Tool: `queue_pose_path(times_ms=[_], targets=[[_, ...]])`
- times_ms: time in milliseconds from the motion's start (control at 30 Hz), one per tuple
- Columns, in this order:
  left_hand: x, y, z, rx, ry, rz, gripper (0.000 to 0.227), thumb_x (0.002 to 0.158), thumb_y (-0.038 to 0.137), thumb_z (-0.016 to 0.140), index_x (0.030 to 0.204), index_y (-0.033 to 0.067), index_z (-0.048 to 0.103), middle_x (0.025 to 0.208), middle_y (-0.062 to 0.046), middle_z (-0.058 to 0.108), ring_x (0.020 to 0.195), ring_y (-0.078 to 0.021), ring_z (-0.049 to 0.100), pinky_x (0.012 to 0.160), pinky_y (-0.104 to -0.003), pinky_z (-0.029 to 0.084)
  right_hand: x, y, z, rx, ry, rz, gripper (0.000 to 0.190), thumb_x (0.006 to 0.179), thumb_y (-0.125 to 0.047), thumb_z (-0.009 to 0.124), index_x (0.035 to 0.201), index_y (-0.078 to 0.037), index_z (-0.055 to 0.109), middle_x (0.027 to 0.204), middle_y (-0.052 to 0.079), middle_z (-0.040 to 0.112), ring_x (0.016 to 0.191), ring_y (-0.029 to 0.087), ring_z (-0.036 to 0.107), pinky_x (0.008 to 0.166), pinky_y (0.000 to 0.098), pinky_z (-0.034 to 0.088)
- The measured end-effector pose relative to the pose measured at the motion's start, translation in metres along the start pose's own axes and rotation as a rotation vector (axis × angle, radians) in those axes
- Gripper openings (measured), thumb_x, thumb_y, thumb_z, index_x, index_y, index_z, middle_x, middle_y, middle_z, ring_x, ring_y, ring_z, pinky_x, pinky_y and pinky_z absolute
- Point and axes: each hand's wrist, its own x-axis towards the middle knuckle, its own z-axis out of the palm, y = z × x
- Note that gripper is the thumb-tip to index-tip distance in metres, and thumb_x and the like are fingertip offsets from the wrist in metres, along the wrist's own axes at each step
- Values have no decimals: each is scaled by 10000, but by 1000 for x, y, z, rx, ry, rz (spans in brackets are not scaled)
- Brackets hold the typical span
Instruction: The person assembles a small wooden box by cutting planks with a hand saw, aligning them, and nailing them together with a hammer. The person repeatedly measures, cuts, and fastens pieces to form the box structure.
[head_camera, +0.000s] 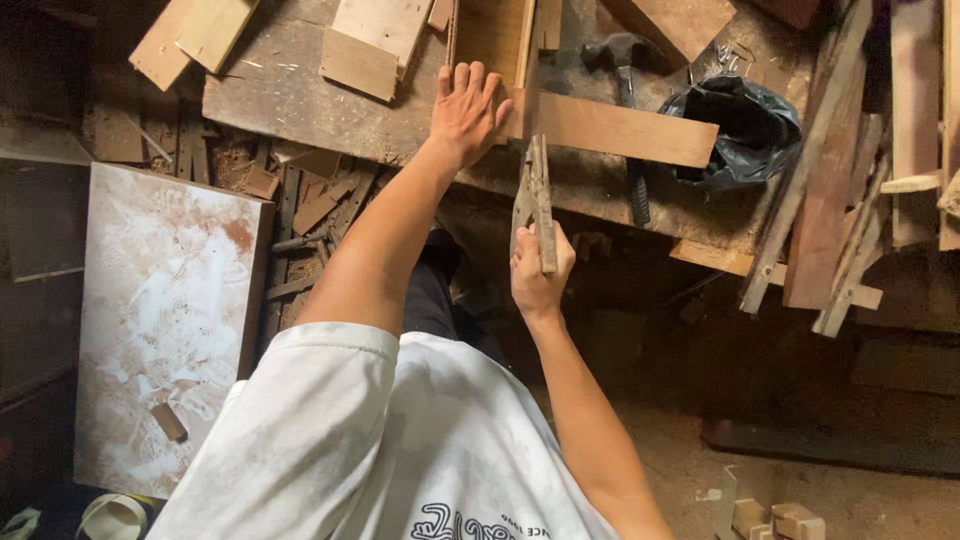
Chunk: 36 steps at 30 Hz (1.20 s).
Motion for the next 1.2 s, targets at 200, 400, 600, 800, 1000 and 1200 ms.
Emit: queue_pose_path(times_ms=[200,400,600,800,1000,1200], targets=[[-1,-1,-10,-39,-124,-22,495,1117,454,301,1321,52,507,1261,-195,469,1239,-343,406,1122,-542,209,-5,29,5,-536,37,-370,204,977,-117,618,807,-38,539,634,39,554,531,101,521,491,282,418],[2,-2,1,-58,-75,-22,517,1095,460,297,1315,49,519,1259,-200,478,1226,-345,411,1106,-545,211,-34,39,-9,-503,53,-305,193,968,-122,610,807,-47,534,608,33,567,506,98,555,488,280,444],[2,-2,17,68,114,18,544,1064,488,287,1321,62,508,1267,-204,482,1197,-351,416,1055,-539,217,-6,44,-10,-238,22,-226,181,983,-117,589,826,-56,525,639,6,549,515,80,507,464,244,418],[3,-6,6,-12,-153,-33,506,1104,461,298,1349,62,488,1268,-198,470,1218,-336,408,1096,-542,214,-29,39,-10,-183,21,-122,153,960,-89,575,822,-51,522,623,-1,501,491,61,461,440,236,381],[2,-2,-5,7,-100,-12,473,1103,453,323,1307,65,503,1257,-191,471,1210,-328,407,1076,-534,219,-4,35,-12,-261,19,-215,133,944,-60,548,812,-51,538,601,-6,512,474,50,464,416,220,382],[1,0,-8,-24,-62,5,506,1089,461,331,1339,54,497,1258,-188,472,1220,-336,410,1077,-520,234,-20,30,-18,-82,63,-69,96,970,-63,551,880,-39,573,655,-35,463,529,36,419,463,211,350]])
